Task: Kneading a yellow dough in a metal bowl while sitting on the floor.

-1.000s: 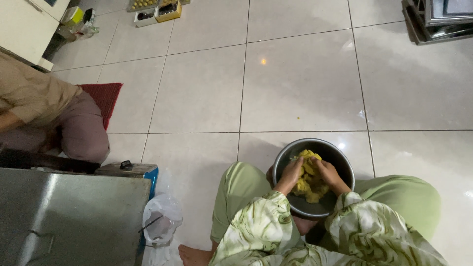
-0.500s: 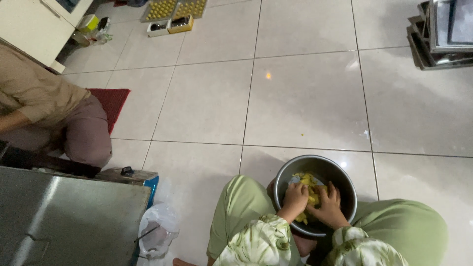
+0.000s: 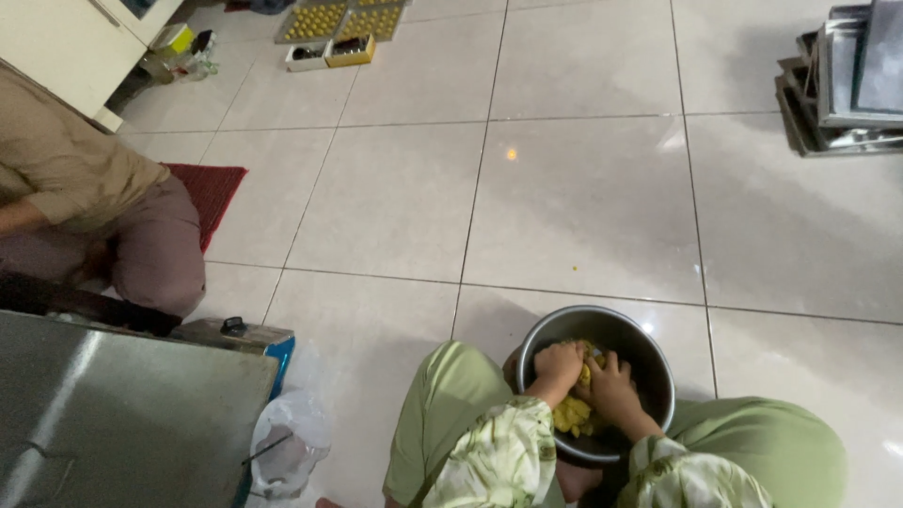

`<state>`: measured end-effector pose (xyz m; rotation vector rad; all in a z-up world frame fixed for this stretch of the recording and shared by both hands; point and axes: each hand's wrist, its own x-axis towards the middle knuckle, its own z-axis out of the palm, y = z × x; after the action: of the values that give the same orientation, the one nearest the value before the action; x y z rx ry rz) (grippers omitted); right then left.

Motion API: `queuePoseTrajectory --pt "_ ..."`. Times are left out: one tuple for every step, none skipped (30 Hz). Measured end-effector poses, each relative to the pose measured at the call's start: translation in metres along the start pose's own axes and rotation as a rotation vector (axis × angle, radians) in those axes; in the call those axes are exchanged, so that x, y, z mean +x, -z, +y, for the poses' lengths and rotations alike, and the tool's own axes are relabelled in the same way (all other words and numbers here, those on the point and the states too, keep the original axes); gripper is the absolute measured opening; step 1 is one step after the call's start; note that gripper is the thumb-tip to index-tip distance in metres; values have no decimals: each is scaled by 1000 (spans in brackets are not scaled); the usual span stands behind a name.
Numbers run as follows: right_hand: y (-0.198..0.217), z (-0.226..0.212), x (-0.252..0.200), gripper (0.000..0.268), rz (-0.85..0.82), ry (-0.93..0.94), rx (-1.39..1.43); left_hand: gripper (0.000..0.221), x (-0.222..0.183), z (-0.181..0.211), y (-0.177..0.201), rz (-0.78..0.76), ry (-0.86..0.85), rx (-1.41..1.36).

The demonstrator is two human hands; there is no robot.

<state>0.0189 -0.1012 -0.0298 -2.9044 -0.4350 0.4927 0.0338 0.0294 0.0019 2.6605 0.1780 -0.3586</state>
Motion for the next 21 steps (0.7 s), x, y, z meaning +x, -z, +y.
queuePoseTrajectory --pt "3 1 0 75 28 30 9 51 1 1 2 24 3 -24" --pt "5 1 0 77 56 59 18 51 1 1 5 48 6 -47" --pt "11 3 -4 77 51 59 13 51 1 1 5 45 8 -54" --pt "16 5 -9 64 78 74 125 51 -1 1 5 45 26 -106" --pt "22 7 -11 51 108 90 239 51 1 0 6 48 43 -156" --pt "31 12 -21 51 107 91 235 51 -13 6 16 49 44 -161" --pt "40 15 -26 52 80 78 395 44 -23 10 29 37 3 -314" --pt "50 18 -31 53 52 65 555 36 -33 15 42 26 -40 -466" --pt "50 22 -34 53 58 72 556 36 -37 9 34 34 -42 -463" --pt "50 26 -37 52 -26 90 599 23 -41 4 27 -26 -121 -406" --pt "49 31 -41 51 -111 106 642 14 -45 0 18 -88 -199 -348" --pt "47 26 -43 51 -106 110 642 14 -52 4 34 -83 -202 -345" --pt "44 22 -47 76 -209 130 537 31 -63 9 49 -260 -151 -387" --pt "41 18 -51 104 -310 148 429 54 -72 14 64 -437 -99 -427" --pt "31 12 -50 104 -313 149 430 54 -70 10 51 -438 -96 -428" --pt "20 6 -48 112 -209 136 321 52 -67 5 38 -386 -110 -437" --pt "9 0 -47 120 -106 123 214 50 -65 1 25 -336 -123 -446" --pt "8 -1 -42 120 -110 122 215 50 -60 1 16 -340 -120 -446" --pt "5 -2 -39 112 26 94 145 45 -57 1 5 -195 -112 -378" --pt "3 -4 -36 106 161 64 75 40 -53 1 -6 -51 -105 -309" --pt "5 -6 -36 106 153 55 80 40 -49 3 -11 -63 -105 -307"
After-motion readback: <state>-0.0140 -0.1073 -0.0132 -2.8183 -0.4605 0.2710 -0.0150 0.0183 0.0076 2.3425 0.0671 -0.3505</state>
